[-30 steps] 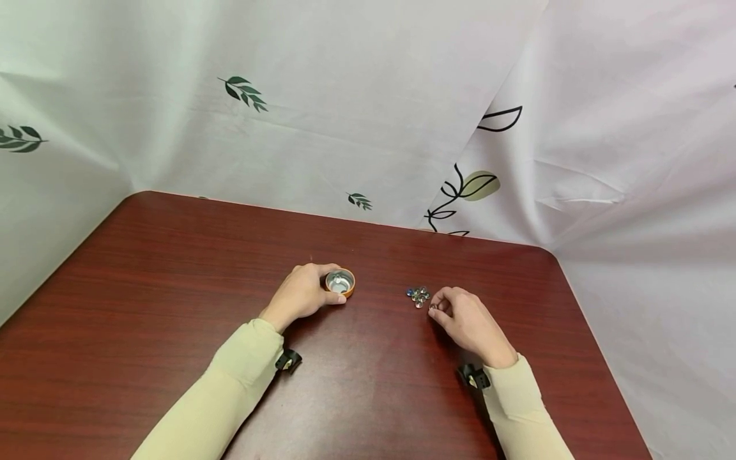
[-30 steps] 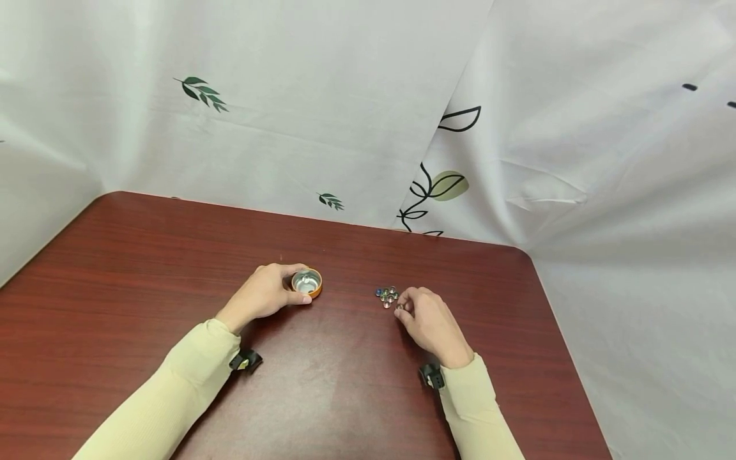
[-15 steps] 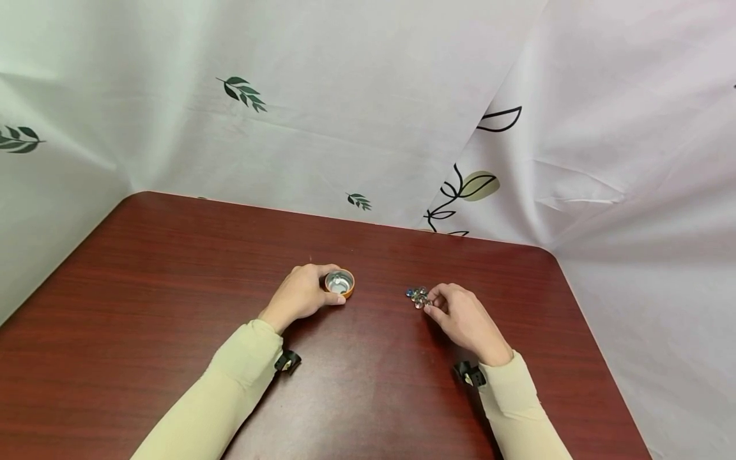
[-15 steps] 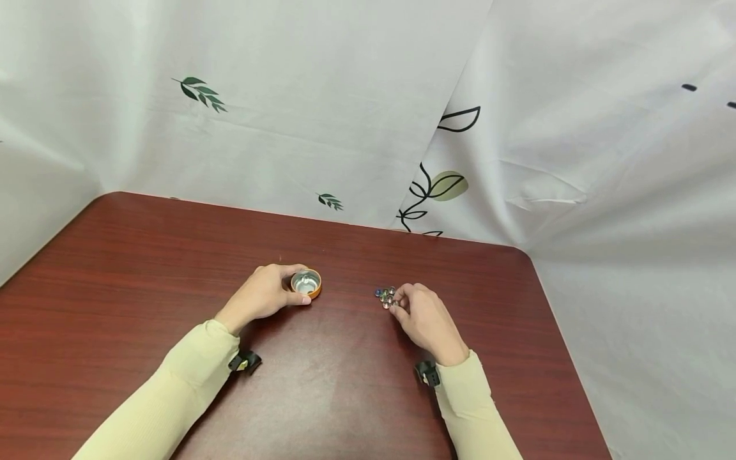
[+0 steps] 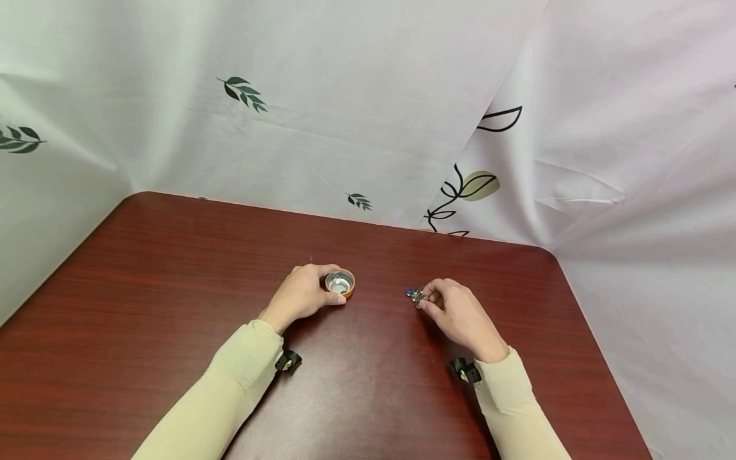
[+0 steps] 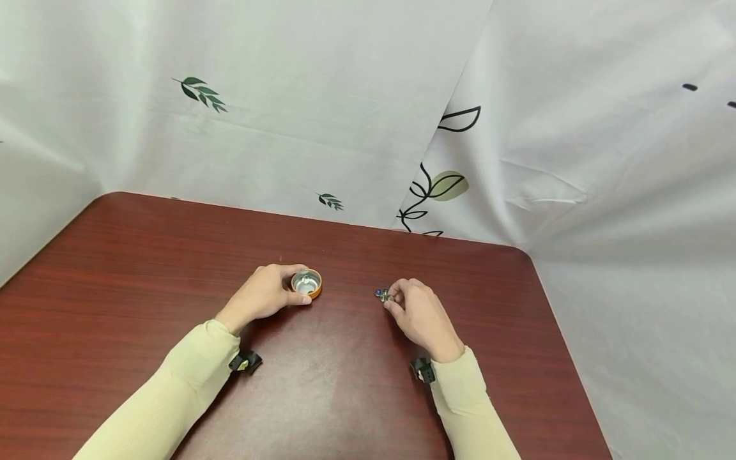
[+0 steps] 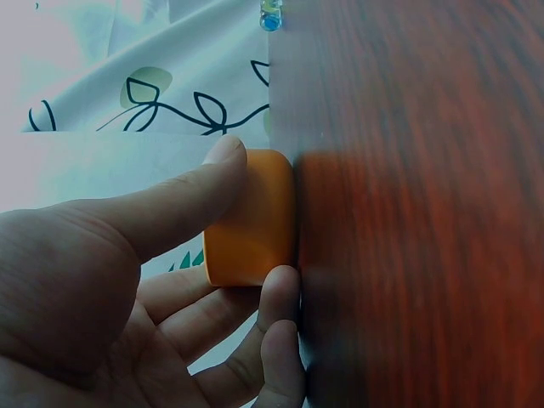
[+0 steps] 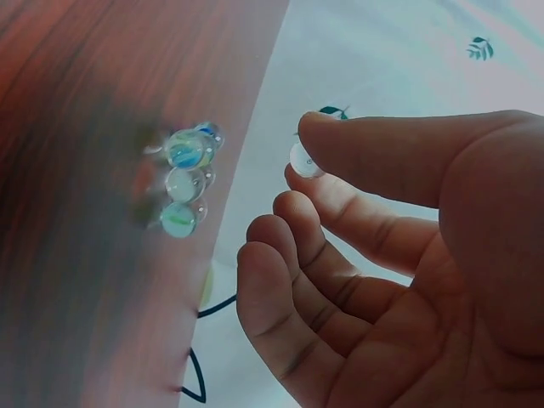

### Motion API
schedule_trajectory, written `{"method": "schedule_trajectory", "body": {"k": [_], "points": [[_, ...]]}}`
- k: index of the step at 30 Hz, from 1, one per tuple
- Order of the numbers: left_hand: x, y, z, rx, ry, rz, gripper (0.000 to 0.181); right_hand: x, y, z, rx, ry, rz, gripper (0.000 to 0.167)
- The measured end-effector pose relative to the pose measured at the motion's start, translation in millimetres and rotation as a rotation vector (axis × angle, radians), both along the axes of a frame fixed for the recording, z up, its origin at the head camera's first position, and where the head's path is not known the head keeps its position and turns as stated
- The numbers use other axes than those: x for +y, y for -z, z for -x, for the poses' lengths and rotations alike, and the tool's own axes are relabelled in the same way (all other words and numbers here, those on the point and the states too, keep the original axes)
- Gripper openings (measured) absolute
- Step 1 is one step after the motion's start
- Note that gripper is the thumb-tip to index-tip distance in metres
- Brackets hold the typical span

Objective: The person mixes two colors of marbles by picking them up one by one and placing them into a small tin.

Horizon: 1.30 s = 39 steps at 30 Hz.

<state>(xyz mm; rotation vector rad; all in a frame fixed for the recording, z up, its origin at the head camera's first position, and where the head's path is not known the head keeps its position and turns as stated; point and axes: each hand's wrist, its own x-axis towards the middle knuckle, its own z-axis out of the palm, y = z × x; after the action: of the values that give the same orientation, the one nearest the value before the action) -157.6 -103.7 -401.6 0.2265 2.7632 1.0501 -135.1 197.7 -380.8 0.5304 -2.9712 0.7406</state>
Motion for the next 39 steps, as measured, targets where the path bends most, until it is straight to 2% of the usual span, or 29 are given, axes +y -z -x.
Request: {"method": "schedule_trajectory", "body": {"k": [39], "points": [[0.4,-0.4,-0.8,0.017,0.009,0.002,0.063,-23,-10.1,4.3,0.01,-0.029,0.027,0.006]]}}
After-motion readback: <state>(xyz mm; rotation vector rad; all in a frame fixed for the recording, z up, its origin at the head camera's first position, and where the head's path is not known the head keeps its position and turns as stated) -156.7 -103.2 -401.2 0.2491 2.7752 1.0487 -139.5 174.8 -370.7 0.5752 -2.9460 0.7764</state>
